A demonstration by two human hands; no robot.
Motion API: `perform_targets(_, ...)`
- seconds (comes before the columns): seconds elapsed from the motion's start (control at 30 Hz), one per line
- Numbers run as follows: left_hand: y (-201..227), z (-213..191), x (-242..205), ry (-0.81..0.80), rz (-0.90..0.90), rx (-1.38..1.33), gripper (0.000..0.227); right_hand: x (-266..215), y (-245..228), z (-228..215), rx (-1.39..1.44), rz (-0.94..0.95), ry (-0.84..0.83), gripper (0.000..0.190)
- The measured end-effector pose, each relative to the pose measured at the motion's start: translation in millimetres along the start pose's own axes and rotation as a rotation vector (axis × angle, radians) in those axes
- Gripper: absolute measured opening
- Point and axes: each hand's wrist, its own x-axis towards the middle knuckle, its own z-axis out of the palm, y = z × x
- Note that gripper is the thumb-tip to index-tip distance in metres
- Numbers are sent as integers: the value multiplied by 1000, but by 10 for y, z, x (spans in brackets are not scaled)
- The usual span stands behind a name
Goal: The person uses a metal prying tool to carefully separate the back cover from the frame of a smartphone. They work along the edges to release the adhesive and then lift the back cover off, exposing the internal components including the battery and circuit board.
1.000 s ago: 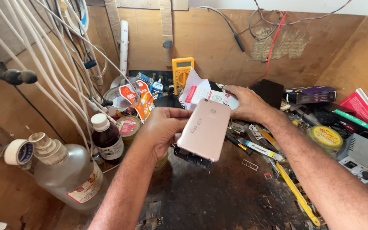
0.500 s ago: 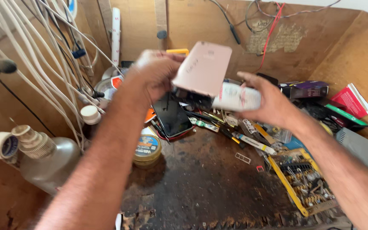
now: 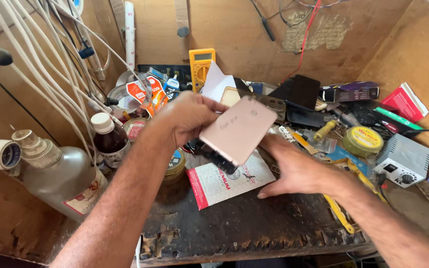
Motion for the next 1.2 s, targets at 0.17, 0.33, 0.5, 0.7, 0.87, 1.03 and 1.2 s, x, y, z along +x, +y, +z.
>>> perform_targets(0.17,-357,11,-46,-91,-96,57,32,-440,84,-89,120,206,307,78)
perform_targets(0.33,-653,70,-25,-198,-147,104,33,-743,-18,135,172,264,512,51)
perform_targets(0.5,-773,73,36,-67,-128,319,31,-736,-130,361,203,236,585,44)
perform_targets(0.7,-763,43,85,57,1,622,21,-639,-215,523,170,294,642,41)
perform_targets(0.87,-767,48,16,110,18,647,26,-562,-386,535,18,164,623,56)
perform_targets(1.03,-752,58,-4,117,12,679,29,-438,-561,495,25,36,509,81)
perform_targets(1.2,-791,34,22,120,33,676,27,-332,-550,514,-1,7,502,59)
